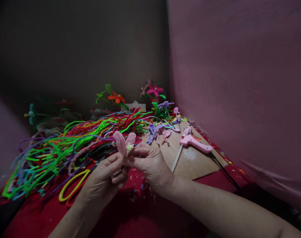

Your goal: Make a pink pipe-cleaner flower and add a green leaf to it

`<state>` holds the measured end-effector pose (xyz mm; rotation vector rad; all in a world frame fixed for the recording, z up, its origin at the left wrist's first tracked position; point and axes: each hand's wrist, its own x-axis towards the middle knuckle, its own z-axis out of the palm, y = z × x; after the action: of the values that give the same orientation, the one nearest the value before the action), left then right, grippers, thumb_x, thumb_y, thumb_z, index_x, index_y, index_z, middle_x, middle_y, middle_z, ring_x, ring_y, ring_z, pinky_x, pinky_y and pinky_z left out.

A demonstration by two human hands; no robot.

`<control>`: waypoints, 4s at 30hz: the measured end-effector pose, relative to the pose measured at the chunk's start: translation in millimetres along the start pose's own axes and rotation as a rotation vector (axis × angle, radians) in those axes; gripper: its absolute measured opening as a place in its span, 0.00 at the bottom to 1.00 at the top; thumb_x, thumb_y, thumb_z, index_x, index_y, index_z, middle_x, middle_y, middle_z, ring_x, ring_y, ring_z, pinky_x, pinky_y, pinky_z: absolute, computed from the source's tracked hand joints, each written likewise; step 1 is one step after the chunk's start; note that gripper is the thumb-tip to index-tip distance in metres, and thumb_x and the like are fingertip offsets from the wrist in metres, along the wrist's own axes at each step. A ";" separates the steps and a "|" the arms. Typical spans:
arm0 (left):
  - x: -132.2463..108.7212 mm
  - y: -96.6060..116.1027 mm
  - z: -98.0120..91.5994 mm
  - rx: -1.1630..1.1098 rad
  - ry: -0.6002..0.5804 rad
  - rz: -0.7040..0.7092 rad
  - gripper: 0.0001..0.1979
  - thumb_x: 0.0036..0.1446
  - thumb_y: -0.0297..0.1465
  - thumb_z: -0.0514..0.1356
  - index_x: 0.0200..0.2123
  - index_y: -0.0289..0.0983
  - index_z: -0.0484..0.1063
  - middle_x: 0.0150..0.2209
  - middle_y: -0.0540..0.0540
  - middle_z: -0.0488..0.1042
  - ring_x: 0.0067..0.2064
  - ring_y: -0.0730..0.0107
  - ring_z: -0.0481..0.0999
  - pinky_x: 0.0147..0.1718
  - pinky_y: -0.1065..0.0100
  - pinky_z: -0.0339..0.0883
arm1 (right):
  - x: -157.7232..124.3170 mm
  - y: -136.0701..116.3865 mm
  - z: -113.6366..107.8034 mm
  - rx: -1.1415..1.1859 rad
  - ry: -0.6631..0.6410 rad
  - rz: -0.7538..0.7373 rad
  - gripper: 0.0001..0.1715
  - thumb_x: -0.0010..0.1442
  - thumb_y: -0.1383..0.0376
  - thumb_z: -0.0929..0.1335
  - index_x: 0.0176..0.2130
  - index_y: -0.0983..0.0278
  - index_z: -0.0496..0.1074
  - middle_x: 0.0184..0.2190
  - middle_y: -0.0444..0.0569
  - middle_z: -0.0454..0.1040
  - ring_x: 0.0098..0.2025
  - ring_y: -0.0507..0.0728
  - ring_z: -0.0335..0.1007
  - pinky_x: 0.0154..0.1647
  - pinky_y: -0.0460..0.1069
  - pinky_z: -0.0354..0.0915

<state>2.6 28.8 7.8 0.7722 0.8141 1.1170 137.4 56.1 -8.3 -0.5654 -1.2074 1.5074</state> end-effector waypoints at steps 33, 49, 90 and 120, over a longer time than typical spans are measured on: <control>0.5 0.8 -7.6 0.031 -0.012 -0.089 0.13 0.46 0.36 0.65 0.27 0.35 0.65 0.14 0.58 0.57 0.12 0.88 0.48 0.09 0.83 0.46 | -0.2 -5.3 3.2 0.162 -0.029 0.162 0.08 0.43 0.64 0.74 0.25 0.66 0.75 0.19 0.41 0.67 0.21 0.46 0.55 0.25 0.45 0.51; 0.7 12.2 -4.5 -0.006 0.109 0.130 0.14 0.46 0.34 0.66 0.24 0.33 0.64 0.18 0.57 0.57 0.15 0.89 0.45 0.09 0.83 0.46 | -15.0 -7.7 -6.5 -0.041 -0.075 0.351 0.25 0.33 0.66 0.77 0.35 0.65 0.74 0.23 0.39 0.67 0.21 0.44 0.58 0.21 0.42 0.55; 4.2 11.9 -3.1 -0.150 0.203 0.207 0.10 0.45 0.29 0.65 0.31 0.34 0.69 0.22 0.54 0.64 0.17 0.85 0.59 0.12 0.82 0.55 | 18.3 -46.8 -61.3 -0.182 0.254 0.048 0.11 0.44 0.65 0.72 0.30 0.66 0.69 0.23 0.46 0.74 0.23 0.51 0.68 0.25 0.46 0.61; 2.3 22.4 -3.7 -0.127 0.270 0.190 0.14 0.54 0.19 0.53 0.43 0.29 0.71 0.35 0.36 0.78 0.26 0.74 0.76 0.15 0.81 0.66 | 36.1 -20.1 -61.6 -0.640 0.240 0.160 0.09 0.47 0.64 0.69 0.29 0.68 0.73 0.20 0.44 0.67 0.17 0.47 0.55 0.18 0.44 0.54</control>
<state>-10.2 37.2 24.7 0.6090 0.8974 1.4510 186.7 111.4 -4.6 -1.2547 -1.4739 1.1178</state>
